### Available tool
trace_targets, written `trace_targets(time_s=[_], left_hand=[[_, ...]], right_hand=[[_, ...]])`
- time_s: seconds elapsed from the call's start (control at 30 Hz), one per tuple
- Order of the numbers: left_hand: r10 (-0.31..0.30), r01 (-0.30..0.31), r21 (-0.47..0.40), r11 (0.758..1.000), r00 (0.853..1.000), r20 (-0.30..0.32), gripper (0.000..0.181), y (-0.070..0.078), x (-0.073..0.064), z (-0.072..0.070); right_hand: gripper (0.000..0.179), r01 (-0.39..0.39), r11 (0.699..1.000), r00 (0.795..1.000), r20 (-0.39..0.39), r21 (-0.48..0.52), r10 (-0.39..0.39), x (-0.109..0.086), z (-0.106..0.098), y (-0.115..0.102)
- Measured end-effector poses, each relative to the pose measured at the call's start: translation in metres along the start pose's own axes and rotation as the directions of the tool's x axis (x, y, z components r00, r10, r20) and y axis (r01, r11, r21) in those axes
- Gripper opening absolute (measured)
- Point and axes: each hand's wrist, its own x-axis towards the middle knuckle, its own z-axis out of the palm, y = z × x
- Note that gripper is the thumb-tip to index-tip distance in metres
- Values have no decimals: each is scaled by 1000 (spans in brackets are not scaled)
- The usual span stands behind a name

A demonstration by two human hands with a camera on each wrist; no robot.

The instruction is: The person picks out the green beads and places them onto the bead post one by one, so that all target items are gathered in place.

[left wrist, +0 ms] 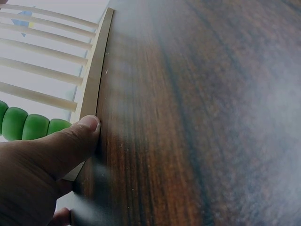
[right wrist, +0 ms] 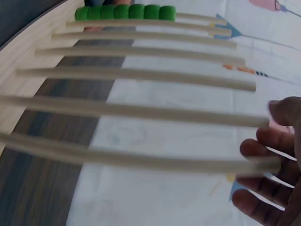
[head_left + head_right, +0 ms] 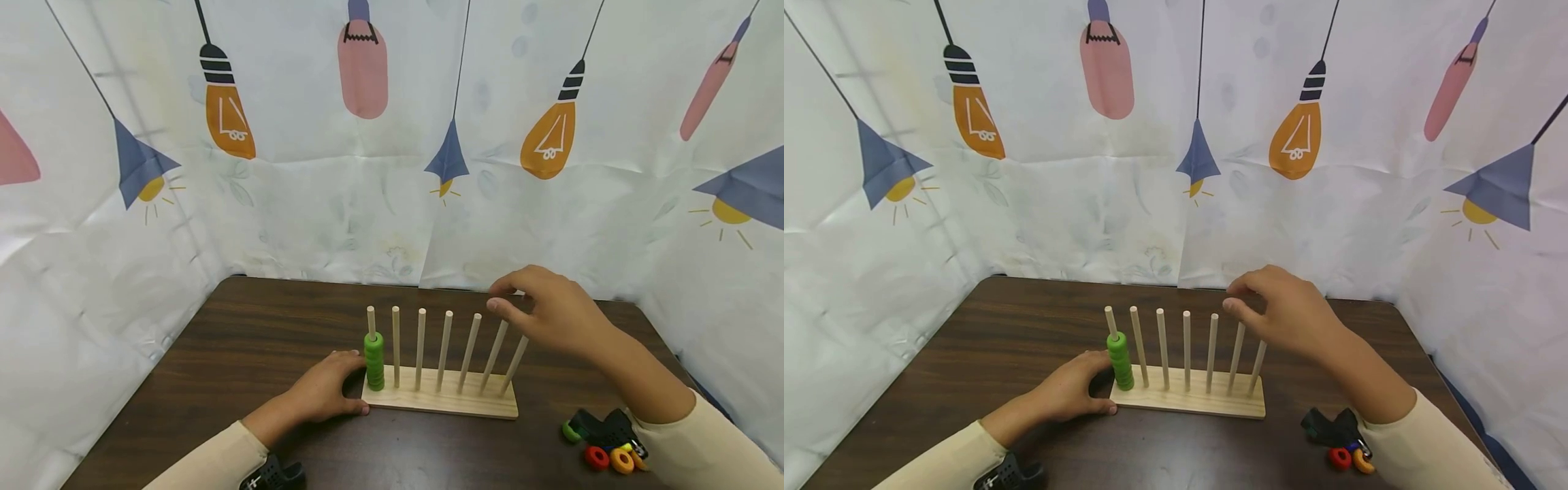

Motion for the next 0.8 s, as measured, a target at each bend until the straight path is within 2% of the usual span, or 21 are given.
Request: trace_targets(time_s=[0.2,0.4,0.67,0.8], left_hand=[[-2,2,4,1000,1000,-2,71,1,0,0],[-1,1,-3,1000,1000,-3,70,0,0,0],[-3,3,-10,1000,1000,-1,71,0,0,0],[-8,8,-12,1000,1000,-1,71,1,0,0]], right_hand=[[13,58,998,994,-91,3,-58,-24,-4,19],[26,44,999,988,-147,23,-40,-48,-3,35],[26,-51,999,993,-107,6,51,-78,5,51],[21,-107,994,993,-48,8,108,-93,15,60]])
